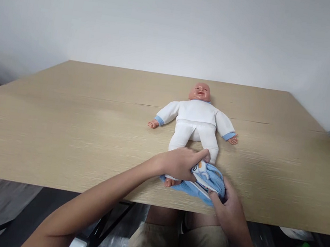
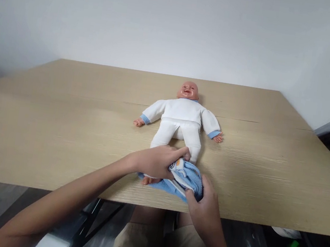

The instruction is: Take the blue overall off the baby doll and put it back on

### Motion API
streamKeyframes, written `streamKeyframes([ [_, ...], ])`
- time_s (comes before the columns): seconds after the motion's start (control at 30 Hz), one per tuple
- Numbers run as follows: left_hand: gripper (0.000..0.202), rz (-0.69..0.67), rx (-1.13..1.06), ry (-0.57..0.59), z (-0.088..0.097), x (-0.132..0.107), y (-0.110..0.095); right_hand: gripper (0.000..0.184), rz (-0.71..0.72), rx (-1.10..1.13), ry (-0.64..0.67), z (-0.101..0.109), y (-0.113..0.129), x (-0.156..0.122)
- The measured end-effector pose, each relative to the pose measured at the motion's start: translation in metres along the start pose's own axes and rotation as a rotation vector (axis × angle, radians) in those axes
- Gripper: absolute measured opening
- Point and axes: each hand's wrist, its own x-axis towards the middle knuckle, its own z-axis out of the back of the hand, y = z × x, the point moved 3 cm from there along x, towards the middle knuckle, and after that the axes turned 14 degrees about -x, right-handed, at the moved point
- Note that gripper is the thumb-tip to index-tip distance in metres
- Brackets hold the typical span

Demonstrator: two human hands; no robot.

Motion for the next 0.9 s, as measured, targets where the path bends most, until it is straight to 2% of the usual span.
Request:
streamKeyframes([
  [0.17,0.056,-0.088,-0.372,-0.102,-0.001,-0.003,0.013,0.05,-0.106,0.276,0.013,-0.007,-0.001,0.008],
  [0.27,0.064,-0.144,-0.553,-0.18,-0.003,-0.006,0.018,0.042,-0.059,0.353,-0.003,-0.011,0.006,0.014],
  [0.33,0.068,-0.169,-0.599,-0.233,-0.004,-0.009,0.02,0.041,0.01,0.392,-0.049,-0.01,0.008,0.02],
  [0.4,0.065,-0.216,-0.589,-0.269,-0.004,-0.013,0.021,0.043,0.084,0.399,-0.066,-0.006,0.007,0.027],
  [0.47,0.058,-0.266,-0.561,-0.301,-0.003,-0.016,0.022,0.043,0.153,0.349,-0.029,0.001,0.005,0.033],
  [0.57,0.048,-0.292,-0.521,-0.361,-0.002,-0.019,0.029,0.035,0.261,0.167,0.082,0.017,0.011,0.043],
  [0.7,0.034,-0.312,-0.392,-0.403,0.002,-0.019,0.037,0.021,0.472,-0.107,0.202,0.044,0.033,0.061],
  [0.8,0.045,-0.315,-0.277,-0.402,0.006,-0.028,0.039,0.016,0.652,-0.213,0.3,0.059,0.046,0.08],
  [0.9,0.053,-0.309,-0.183,-0.459,0.012,-0.046,0.046,0.019,0.714,-0.299,0.42,0.069,0.049,0.098],
])
